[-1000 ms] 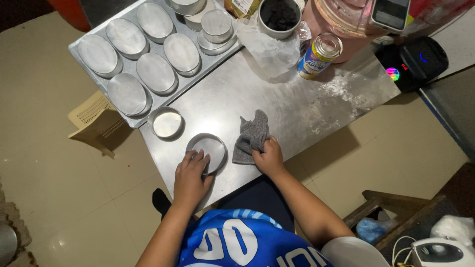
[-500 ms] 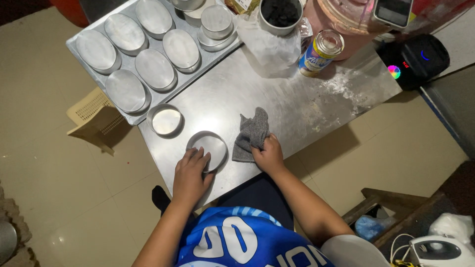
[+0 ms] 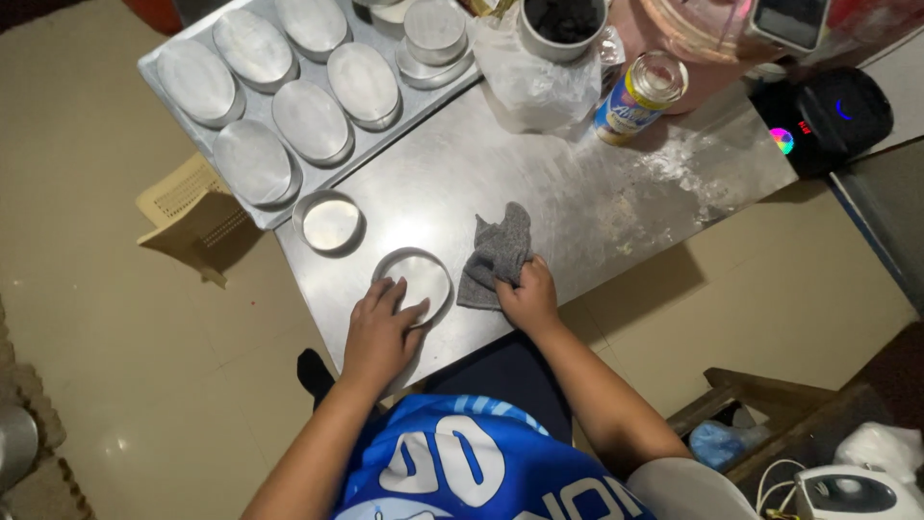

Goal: Wiping and cleaning metal cake molds using a cloth in a kitchen setting.

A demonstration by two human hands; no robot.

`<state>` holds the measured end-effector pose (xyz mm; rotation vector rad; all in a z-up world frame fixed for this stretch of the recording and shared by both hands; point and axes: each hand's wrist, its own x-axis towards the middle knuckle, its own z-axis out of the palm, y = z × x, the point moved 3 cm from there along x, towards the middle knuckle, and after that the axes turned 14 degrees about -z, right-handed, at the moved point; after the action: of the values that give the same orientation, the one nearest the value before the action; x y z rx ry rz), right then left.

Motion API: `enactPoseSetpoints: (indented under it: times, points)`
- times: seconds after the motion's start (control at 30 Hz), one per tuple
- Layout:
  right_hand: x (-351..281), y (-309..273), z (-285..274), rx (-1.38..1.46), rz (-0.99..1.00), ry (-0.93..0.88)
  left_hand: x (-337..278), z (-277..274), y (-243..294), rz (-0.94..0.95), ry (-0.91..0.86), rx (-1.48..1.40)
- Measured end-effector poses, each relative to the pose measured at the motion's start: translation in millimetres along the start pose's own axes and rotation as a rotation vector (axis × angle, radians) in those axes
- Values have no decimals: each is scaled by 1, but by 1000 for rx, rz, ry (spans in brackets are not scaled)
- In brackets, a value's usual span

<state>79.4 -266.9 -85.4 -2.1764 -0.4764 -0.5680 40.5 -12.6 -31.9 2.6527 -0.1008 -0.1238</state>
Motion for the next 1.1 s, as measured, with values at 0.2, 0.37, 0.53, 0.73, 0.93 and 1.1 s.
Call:
enactPoseSetpoints:
  times: [0.2,0.37,0.53,0.73,0.93,1.1]
  points:
    - [-8,10,4,-22,-69,13,26,-46,11,305,-151,72]
    - [2,-2,4,-43,-66,7,94,-89,-1,475,205,256]
    - [11,-8,2,-86,-51,-11,182,-98,-28,214,87,-252]
    - [10,-7,1,-85,-70,-30,254,-94,-40,-328,-201,-1596]
    - [15,-10,-1,-118,-87,-77,328,-52,-76,-385,-168,-1735]
    - [4,-1,6,-137,-73,-131,351,-31,-84,-448,-26,-1577]
